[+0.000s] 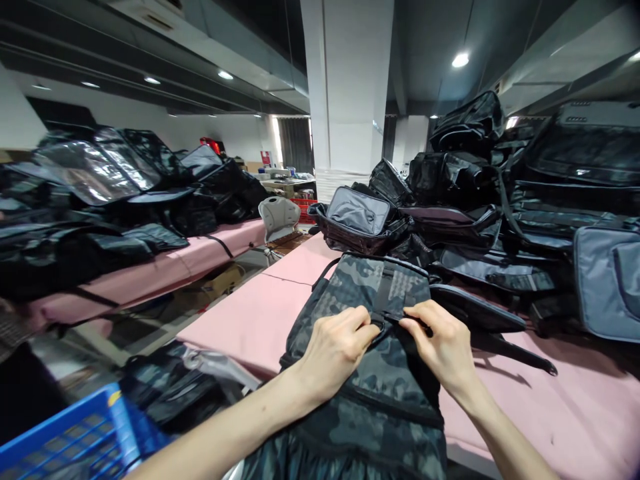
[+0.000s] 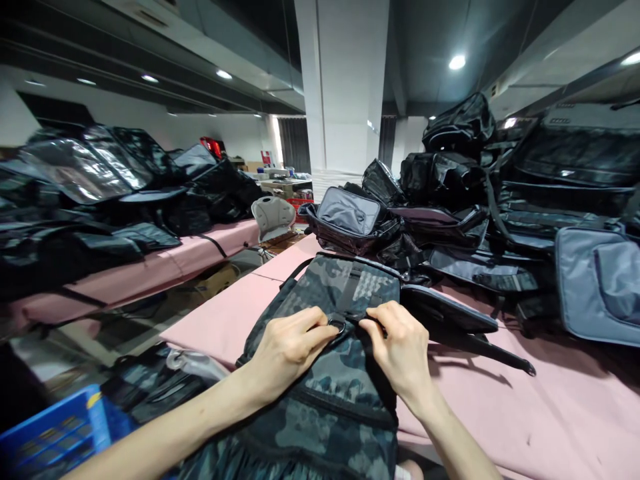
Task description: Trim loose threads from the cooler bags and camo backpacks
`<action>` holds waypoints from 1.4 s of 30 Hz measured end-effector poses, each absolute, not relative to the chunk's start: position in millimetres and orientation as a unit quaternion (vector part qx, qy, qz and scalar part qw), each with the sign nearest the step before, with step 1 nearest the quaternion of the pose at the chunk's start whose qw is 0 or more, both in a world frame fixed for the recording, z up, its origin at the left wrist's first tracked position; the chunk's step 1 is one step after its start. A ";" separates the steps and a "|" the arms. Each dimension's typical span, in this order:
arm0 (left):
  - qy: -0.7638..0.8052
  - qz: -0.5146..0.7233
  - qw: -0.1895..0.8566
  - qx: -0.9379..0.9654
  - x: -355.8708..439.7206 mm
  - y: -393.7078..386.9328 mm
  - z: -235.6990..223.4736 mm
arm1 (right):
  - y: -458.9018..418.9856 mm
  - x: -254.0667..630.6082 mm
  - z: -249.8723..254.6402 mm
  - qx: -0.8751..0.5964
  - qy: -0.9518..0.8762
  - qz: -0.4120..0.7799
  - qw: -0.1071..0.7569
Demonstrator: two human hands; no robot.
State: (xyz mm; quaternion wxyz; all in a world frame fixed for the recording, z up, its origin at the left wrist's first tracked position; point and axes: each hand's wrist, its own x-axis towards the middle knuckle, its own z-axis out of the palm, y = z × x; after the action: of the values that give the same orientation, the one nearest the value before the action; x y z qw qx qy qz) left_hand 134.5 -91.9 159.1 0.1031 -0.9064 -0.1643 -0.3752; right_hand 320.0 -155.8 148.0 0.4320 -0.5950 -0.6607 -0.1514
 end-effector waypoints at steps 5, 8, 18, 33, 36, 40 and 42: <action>-0.168 -0.373 0.100 -0.907 134.4 -91.0 159.6 | -152.4 314.1 148.7 -0.589 -0.673 -0.135 0.426; -0.167 -0.378 0.097 -0.905 134.2 -90.4 159.1 | -152.1 315.1 147.6 -0.590 -0.665 -0.120 0.442; -0.158 -0.368 0.083 -0.912 135.0 -89.7 158.6 | -118.2 348.4 178.9 -0.645 -0.576 -0.122 0.487; -0.163 -0.365 0.089 -0.912 134.6 -89.0 158.7 | -106.1 333.6 180.0 -0.613 -0.643 -0.225 0.401; -0.171 -0.363 0.081 -0.913 133.0 -88.4 158.7 | -104.9 333.6 178.3 -0.606 -0.647 -0.242 0.394; -0.174 -0.370 0.059 -0.911 131.0 -86.7 154.7 | -118.1 357.6 169.6 -0.609 -0.572 -0.094 0.541; -0.170 -0.372 0.054 -0.911 132.6 -87.1 152.2 | -129.5 366.9 161.0 -0.615 -0.543 -0.054 0.570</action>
State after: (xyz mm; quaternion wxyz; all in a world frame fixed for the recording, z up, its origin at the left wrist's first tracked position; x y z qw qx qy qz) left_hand 132.6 -87.1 152.2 0.0541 -0.9111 -0.1700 -0.3716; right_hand 366.9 -129.5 161.0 0.5696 -0.6151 -0.5425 -0.0539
